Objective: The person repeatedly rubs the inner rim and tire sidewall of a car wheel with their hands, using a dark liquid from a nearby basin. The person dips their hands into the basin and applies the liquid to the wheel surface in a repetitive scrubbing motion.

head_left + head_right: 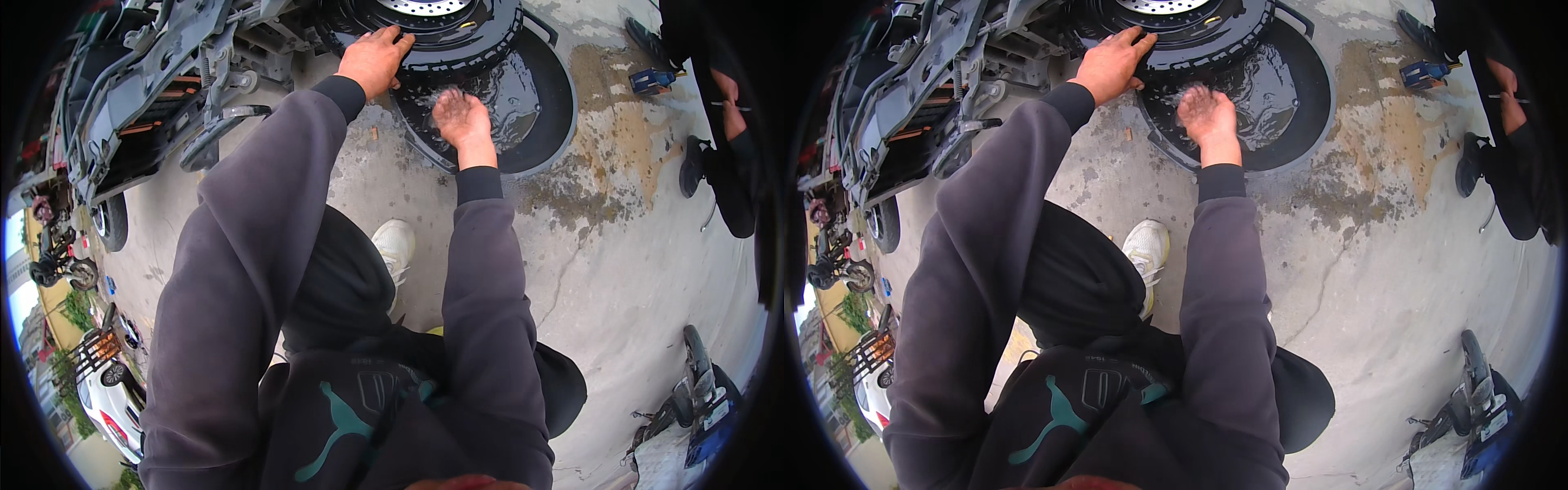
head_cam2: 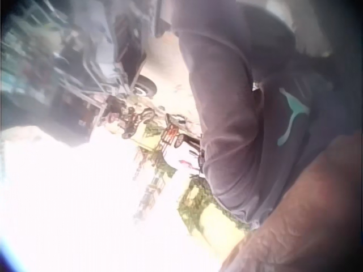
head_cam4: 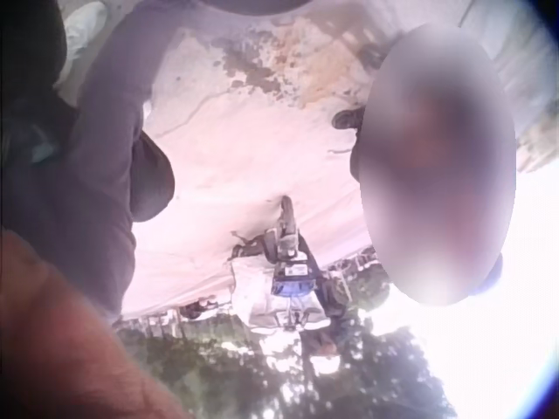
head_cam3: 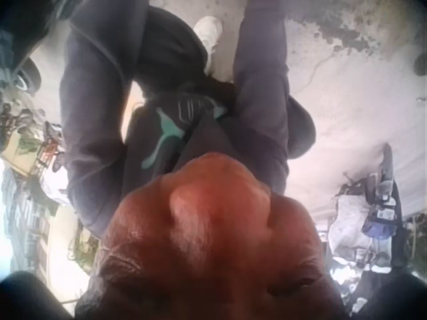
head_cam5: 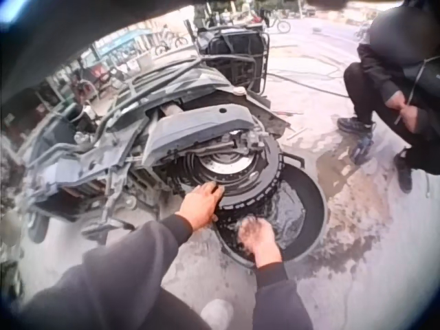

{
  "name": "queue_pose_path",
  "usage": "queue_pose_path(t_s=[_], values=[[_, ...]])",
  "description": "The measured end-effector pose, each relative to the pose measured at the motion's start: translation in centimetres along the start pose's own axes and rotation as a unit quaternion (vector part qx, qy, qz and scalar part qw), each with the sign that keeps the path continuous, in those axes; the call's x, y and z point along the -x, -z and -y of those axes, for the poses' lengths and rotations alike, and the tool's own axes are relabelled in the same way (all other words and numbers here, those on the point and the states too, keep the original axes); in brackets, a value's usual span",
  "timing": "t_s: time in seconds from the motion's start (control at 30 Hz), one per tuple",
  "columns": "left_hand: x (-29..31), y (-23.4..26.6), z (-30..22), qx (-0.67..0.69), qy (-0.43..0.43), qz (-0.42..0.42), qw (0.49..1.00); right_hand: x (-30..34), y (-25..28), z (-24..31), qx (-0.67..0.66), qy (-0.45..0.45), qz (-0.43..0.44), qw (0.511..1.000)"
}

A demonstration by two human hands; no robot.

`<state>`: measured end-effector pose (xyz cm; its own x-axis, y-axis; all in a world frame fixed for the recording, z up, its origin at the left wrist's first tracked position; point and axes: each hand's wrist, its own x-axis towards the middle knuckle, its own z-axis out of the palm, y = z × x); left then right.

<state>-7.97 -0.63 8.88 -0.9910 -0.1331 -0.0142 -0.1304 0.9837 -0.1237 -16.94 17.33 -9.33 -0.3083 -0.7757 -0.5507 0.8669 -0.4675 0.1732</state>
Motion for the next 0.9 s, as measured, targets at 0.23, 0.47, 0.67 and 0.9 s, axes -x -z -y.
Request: queue_pose_path(t_s=[0.23,0.47,0.67,0.9], values=[[-0.7,-0.6,0.1,-0.018,-0.013,-0.004,1.0,4.8,-14.9,-5.3,0.496,0.277,0.02,0.823],[-2.0,0.4,-1.6,-0.068,-0.001,0.112,0.991,6.1,-10.8,-4.9,0.877,0.387,-0.174,0.227],[-3.3,1.8,-2.9,-0.113,0.014,0.155,0.981,7.8,-6.6,-9.6,0.839,0.452,-0.182,0.241],[-3.4,1.7,-2.9,-0.162,0.01,0.136,0.977,13.1,-3.8,-9.8,0.899,0.213,-0.166,0.345]])
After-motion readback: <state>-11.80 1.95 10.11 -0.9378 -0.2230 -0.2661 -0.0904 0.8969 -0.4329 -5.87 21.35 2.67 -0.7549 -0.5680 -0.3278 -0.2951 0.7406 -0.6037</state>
